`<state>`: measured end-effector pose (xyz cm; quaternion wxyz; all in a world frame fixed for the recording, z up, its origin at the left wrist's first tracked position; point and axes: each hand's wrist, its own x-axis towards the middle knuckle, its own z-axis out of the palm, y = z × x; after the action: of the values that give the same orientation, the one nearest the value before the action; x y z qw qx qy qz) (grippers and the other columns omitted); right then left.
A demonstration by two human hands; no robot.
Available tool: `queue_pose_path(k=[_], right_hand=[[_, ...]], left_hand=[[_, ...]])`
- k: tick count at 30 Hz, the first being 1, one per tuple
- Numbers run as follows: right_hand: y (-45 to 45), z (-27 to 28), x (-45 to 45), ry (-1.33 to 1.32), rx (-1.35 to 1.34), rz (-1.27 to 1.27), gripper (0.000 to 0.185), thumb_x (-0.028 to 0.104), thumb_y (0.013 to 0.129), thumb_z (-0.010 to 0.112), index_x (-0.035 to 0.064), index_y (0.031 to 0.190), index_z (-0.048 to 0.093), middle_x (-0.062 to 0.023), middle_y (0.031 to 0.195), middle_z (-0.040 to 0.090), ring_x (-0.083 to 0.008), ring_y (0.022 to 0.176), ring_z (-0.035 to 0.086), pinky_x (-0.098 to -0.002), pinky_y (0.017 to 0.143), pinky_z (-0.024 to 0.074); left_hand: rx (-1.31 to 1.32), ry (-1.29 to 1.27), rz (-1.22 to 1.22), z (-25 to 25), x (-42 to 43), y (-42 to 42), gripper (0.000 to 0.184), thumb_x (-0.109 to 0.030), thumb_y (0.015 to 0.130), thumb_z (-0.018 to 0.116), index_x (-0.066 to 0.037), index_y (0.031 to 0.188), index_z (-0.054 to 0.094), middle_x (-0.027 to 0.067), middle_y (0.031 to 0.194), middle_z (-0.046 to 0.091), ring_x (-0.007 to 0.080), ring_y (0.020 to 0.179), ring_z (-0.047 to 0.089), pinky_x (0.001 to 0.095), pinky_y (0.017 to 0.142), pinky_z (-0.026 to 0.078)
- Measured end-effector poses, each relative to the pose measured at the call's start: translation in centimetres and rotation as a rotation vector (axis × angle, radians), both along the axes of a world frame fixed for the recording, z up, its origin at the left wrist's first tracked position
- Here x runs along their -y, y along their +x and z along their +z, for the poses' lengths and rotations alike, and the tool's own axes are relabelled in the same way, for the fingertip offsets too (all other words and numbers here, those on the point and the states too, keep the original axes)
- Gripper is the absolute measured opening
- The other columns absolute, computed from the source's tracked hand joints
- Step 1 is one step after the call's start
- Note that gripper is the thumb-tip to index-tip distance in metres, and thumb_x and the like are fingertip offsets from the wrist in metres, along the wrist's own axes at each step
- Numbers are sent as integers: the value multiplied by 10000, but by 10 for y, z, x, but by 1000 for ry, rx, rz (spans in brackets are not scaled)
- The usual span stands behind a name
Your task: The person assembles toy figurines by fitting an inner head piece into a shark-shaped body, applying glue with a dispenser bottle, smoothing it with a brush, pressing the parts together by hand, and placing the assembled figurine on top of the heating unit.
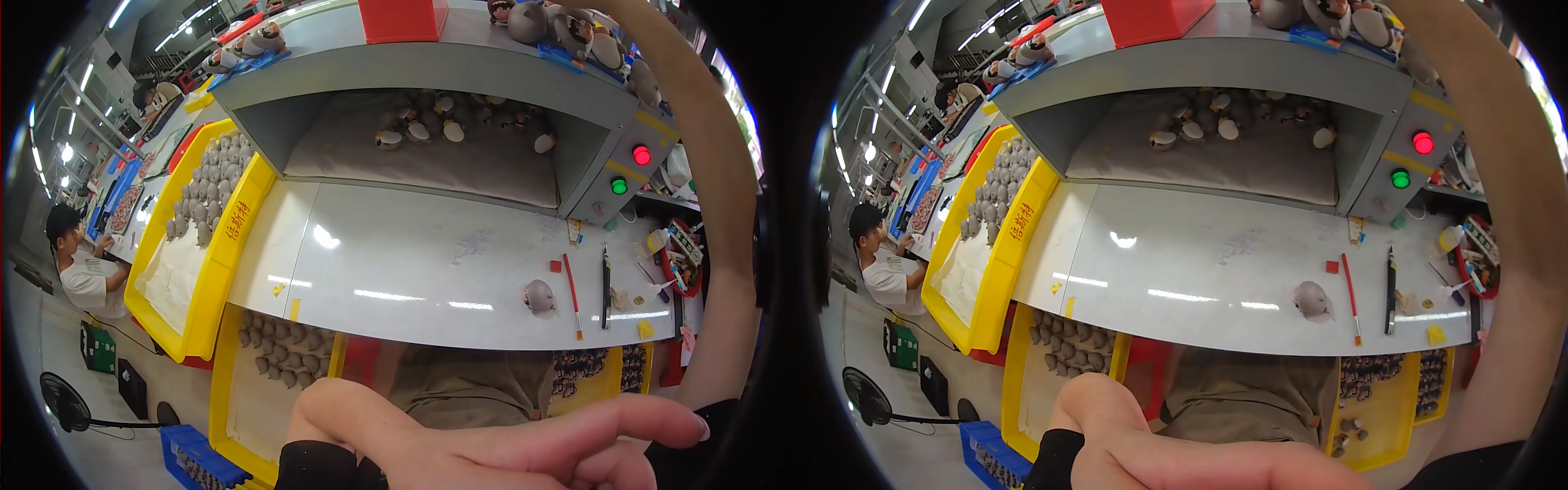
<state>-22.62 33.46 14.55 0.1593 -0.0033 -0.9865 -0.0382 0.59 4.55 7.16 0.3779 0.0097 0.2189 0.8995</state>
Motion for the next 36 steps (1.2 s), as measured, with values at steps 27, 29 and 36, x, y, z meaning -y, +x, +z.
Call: queue_pose_path(k=[27,29,36], right_hand=[[251,-227,102,-991,348,391,358,189,852,651,77,1184,576,-129,1134,610,-317,1084,557,-395,935,425],[245,-237,111,-1059,400,457,355,194,866,632,77,1195,568,-129,1133,611,-310,1076,561,-396,929,427],[227,-279,136,-1208,392,507,278,175,902,584,77,1162,588,-101,1096,631,-283,1023,581,-383,889,446]], left_hand=[[-396,837,-383,-118,37,-38,642,13,816,553,47,1388,262,477,1181,432,629,1155,399,647,971,335],[-496,784,-479,-103,36,-56,685,4,820,589,-23,1415,252,474,1205,421,653,1156,378,672,964,318],[-901,667,-628,-97,51,-87,731,-125,859,643,-207,1450,221,395,1235,468,541,1116,489,552,907,439]])
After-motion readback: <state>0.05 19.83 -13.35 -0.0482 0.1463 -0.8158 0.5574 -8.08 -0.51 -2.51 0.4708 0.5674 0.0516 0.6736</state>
